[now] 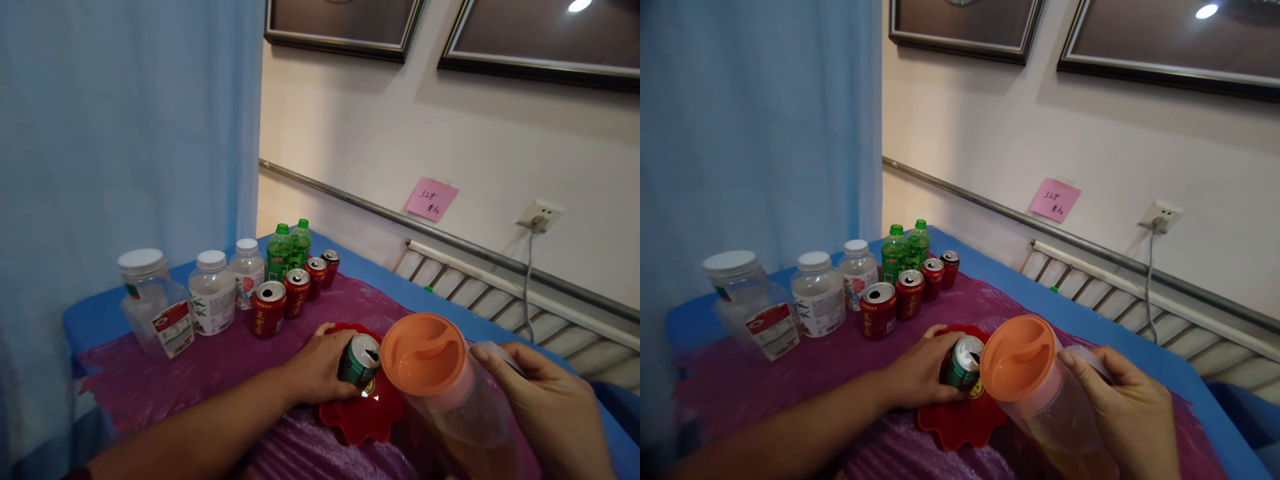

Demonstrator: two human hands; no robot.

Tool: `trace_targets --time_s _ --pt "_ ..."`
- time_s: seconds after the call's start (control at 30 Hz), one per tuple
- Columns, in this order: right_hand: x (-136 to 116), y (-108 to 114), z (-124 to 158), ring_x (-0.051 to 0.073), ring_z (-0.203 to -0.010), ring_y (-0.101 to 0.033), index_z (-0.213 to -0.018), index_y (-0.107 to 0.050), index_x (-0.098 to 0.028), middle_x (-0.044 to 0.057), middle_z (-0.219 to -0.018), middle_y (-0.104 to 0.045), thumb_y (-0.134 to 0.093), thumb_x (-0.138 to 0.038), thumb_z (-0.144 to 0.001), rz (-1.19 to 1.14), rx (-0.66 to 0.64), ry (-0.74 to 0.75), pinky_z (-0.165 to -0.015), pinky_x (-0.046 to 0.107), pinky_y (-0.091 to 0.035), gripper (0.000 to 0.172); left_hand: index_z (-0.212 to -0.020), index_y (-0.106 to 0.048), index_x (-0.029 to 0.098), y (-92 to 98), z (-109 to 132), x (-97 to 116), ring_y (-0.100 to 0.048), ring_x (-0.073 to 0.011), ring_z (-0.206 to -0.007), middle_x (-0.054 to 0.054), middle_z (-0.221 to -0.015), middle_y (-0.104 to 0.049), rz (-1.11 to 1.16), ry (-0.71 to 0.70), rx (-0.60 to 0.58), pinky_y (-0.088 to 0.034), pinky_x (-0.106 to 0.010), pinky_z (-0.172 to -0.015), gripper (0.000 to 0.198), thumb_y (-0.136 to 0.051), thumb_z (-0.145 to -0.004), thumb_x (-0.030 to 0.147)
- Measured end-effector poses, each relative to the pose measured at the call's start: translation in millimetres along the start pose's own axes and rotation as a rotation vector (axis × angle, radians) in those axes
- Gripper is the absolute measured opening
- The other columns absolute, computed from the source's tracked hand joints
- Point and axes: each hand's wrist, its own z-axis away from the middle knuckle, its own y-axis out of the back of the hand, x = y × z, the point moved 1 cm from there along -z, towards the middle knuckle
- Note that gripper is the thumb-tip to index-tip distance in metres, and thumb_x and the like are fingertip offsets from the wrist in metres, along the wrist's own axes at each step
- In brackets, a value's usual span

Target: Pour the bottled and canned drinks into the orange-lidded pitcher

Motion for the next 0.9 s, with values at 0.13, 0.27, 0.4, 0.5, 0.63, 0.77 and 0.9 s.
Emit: trace_targets --time_s 0.13,0.27,0.4,0.5,0.63,0.77,0.9 --pt "0.1 -0.5 0.9 0.016 -0.058 -0.056 -0.073 -0.075 -0.019 0.000 -0.070 -0.069 -0.079 -0.062 -0.067 -0.023 -0.006 0.009 -0.043 0.022 -0.038 0.043 -0.125 -0.055 0.032 -0.4 -0.2 0.2 -0.062 -0.0271 -0.120 0.001 -0.127 -0.068 -0.002 0.006 0.007 -0.024 -0.045 -0.118 0.065 -0.083 -0.067 0.034" --pt "-0.6 0.5 2.1 0.016 -0.057 -0.055 -0.076 -0.076 -0.019 0.001 -0.073 -0.070 -0.079 -0.062 -0.067 -0.023 -0.006 -0.002 -0.043 0.022 -0.040 0.043 -0.124 -0.056 0.033 -0.2 -0.4 0.7 -0.063 -0.0265 -0.118 0.001 -0.125 -0.069 -0.009 0.000 0.007 -0.024 -0.045 -0.118 0.062 -0.082 -0.068 0.035" --pt "-2.8 0.8 2.3 0.017 -0.059 -0.057 -0.075 -0.076 -0.019 0.001 -0.072 -0.070 -0.080 -0.063 -0.065 -0.031 -0.010 -0.008 -0.044 0.022 -0.040 0.045 -0.123 -0.056 0.032 0.8 -0.5 1.4 -0.063 -0.0277 -0.118 0.000 -0.123 -0.069 -0.019 0.009 -0.004 -0.024 -0.046 -0.118 0.061 -0.081 -0.068 0.037" --pt "-2.9 0.1 2.0 0.017 -0.062 -0.057 -0.074 -0.076 -0.020 0.000 -0.073 -0.070 -0.080 -0.065 -0.064 -0.028 -0.014 -0.032 -0.045 0.022 -0.040 0.046 -0.123 -0.057 0.032 0.9 -0.6 1.2 -0.063 -0.0280 -0.118 0.001 -0.123 -0.069 -0.015 0.021 -0.004 -0.023 -0.047 -0.118 0.061 -0.082 -0.067 0.035" --pt "-1.6 0.1 2.1 0.017 -0.064 -0.056 -0.075 -0.076 -0.021 -0.001 -0.075 -0.070 -0.079 -0.066 -0.064 -0.035 -0.013 -0.062 -0.046 0.022 -0.040 0.046 -0.123 -0.056 0.032 -0.6 -0.6 0.3 -0.063 -0.0274 -0.118 0.001 -0.124 -0.069 -0.008 0.021 0.003 -0.022 -0.047 -0.119 0.063 -0.083 -0.066 0.034" --pt "-1.9 0.8 3.1 0.017 -0.064 -0.056 -0.075 -0.076 -0.021 -0.001 -0.074 -0.069 -0.079 -0.066 -0.064 -0.024 -0.015 -0.060 -0.047 0.022 -0.040 0.047 -0.122 -0.057 0.032 -1.0 -0.4 0.4 -0.064 -0.0268 -0.117 0.001 -0.122 -0.069 -0.014 0.020 0.010 -0.023 -0.046 -0.118 0.061 -0.082 -0.067 0.035" --pt "-2.0 -0.1 3.7 0.017 -0.064 -0.057 -0.077 -0.076 -0.020 0.000 -0.073 -0.069 -0.080 -0.066 -0.064 -0.049 -0.015 -0.072 -0.047 0.022 -0.041 0.048 -0.124 -0.056 0.032 0.1 -0.2 1.4 -0.062 -0.0274 -0.119 0.001 -0.126 -0.068 -0.006 0.011 -0.002 -0.022 -0.047 -0.119 0.063 -0.082 -0.067 0.034"
